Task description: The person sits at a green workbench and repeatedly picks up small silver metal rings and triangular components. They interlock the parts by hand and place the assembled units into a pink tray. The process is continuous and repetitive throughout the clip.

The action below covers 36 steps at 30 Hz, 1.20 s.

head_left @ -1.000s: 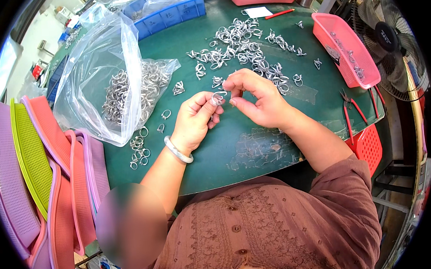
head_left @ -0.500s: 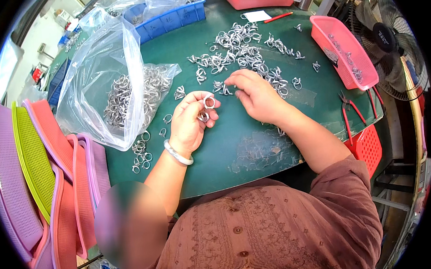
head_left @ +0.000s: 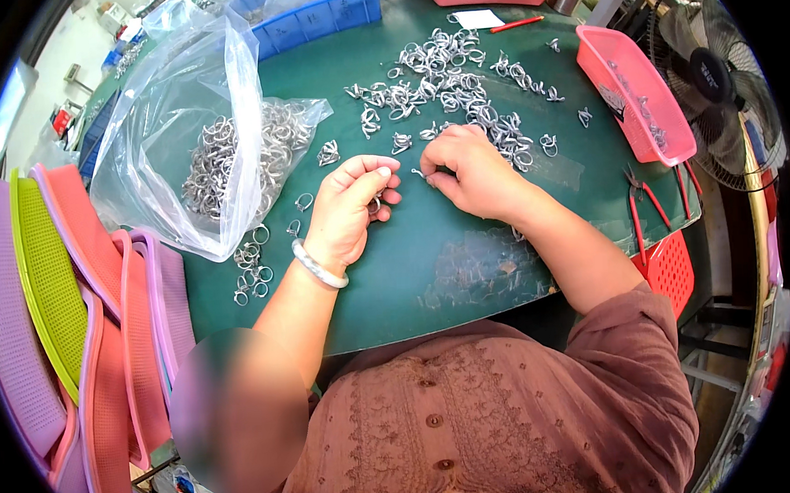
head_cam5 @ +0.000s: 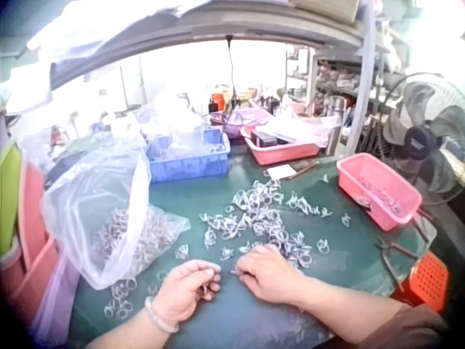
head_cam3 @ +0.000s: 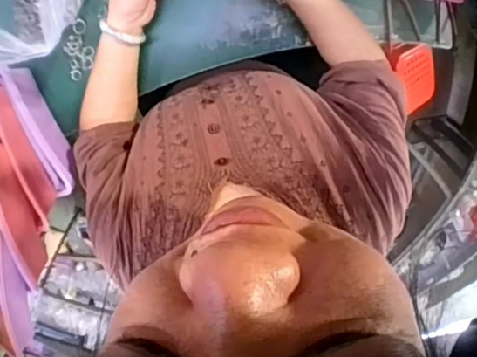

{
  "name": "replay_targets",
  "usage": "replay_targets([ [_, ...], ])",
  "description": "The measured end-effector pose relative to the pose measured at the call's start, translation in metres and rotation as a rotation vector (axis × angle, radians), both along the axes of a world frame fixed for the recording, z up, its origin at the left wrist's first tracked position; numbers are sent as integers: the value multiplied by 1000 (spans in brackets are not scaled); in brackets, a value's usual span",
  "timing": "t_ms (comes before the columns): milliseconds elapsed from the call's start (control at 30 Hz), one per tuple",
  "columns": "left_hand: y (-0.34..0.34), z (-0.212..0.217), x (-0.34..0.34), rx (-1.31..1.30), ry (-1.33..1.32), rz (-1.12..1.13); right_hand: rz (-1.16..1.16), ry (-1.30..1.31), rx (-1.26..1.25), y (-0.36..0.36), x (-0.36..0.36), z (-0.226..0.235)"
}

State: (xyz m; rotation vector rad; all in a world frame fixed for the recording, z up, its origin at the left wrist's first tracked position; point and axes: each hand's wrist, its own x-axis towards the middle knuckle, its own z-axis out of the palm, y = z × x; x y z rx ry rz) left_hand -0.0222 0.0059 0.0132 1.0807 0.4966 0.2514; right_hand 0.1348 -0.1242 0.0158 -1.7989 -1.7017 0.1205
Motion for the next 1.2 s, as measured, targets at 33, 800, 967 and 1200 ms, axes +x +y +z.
replay_targets([
  [33,-1,0,0,39,19,3,1,11,3,1,1,-1],
  [800,-14,5,2,272,43,-87,47,468,143,-4,-6,8],
  [967,-19,4,2,265,-23,-72,99,417,217,-6,-11,12],
  [1200,-19,-2,0,272,-60,-30,142,306,268,-7,-13,17],
])
